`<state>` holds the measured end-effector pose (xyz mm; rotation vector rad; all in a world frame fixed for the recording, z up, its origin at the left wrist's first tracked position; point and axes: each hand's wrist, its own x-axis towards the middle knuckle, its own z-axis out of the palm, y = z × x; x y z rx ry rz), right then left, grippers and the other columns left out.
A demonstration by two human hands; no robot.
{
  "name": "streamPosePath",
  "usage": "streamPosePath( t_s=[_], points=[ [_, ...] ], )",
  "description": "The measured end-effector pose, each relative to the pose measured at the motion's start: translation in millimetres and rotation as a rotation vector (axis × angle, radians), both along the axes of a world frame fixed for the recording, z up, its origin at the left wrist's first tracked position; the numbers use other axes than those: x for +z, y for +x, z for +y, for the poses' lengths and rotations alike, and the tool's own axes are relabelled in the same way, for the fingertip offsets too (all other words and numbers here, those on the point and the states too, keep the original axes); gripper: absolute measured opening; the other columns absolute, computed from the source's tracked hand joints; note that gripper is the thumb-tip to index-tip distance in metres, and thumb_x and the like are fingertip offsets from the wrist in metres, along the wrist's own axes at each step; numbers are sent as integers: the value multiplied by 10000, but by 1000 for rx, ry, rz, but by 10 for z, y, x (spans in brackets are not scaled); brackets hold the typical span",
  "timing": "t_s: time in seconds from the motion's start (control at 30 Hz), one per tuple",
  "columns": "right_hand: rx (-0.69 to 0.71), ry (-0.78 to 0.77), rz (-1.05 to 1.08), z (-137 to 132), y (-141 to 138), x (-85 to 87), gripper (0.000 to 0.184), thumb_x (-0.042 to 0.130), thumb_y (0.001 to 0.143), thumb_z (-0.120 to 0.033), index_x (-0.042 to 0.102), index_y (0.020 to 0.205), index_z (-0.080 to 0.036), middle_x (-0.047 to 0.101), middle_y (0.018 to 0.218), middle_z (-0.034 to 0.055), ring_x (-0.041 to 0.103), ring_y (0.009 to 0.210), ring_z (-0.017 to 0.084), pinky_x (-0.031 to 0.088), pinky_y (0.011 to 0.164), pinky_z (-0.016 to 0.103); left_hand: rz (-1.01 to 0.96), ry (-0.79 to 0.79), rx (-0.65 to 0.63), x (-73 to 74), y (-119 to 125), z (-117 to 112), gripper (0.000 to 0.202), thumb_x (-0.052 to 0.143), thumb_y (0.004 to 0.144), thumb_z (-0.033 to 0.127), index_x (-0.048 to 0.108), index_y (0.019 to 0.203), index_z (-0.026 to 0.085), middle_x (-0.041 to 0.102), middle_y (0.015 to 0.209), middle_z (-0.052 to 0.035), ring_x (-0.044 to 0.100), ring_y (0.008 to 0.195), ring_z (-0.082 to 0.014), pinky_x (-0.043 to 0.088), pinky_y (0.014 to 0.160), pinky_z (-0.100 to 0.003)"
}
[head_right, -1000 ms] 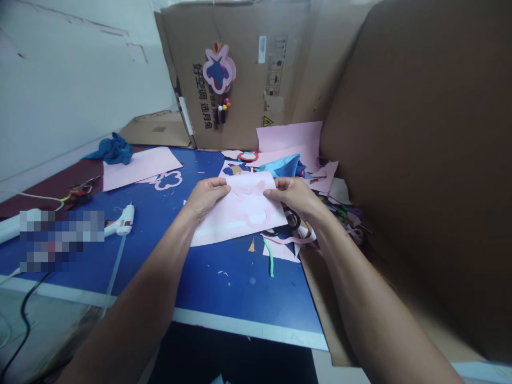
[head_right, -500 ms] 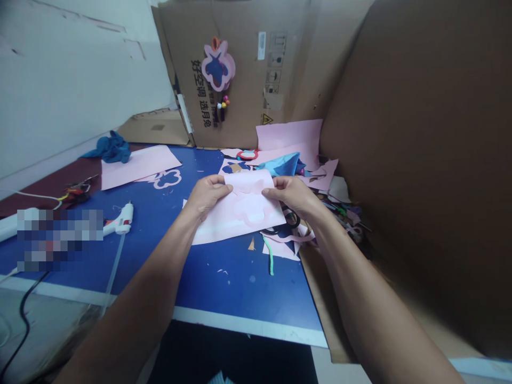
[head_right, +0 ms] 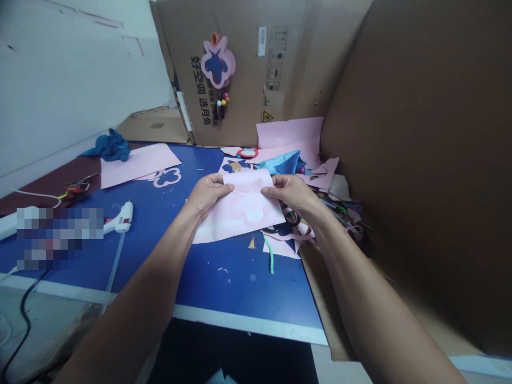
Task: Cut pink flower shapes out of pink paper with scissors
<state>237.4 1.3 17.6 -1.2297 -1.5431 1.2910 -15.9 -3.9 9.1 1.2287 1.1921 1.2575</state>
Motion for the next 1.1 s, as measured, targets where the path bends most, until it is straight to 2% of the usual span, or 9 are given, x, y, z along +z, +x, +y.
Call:
streamPosePath(
  t_s=[0.13,0.47,0.87,1.1],
  points=[
    [0,16,-9,0,1,-16,264,899,733,-393,756,851,-205,752,780,23,634,629,159,491,529,256,-48,-3,-48,-4,7,-7,244,814,661,246,610,789,207,719,753,-21,675,667,-183,505,617,-293],
    [-9,21,-41,3,-13,-19,273,903,722,-417,758,853,-227,786,811,41,660,634,188,520,532,289,-42,-4,-39,0,10,-22,233,800,681,217,606,810,210,730,727,-22,685,628,-189,506,584,-294],
    [46,-128,153,-10,-46,0,292,935,708,-367,790,920,-228,818,936,62,728,716,198,603,612,301,-25,17,-45,27,4,-32,226,798,684,214,609,806,200,731,720,-17,669,611,-171,476,577,-272],
    [18,-114,177,-20,-74,5,299,923,726,-338,798,977,-235,827,1028,75,754,807,220,636,683,311,21,16,-69,50,22,-59,220,797,698,212,622,831,204,732,726,-18,678,615,-181,476,576,-277]
  ],
)
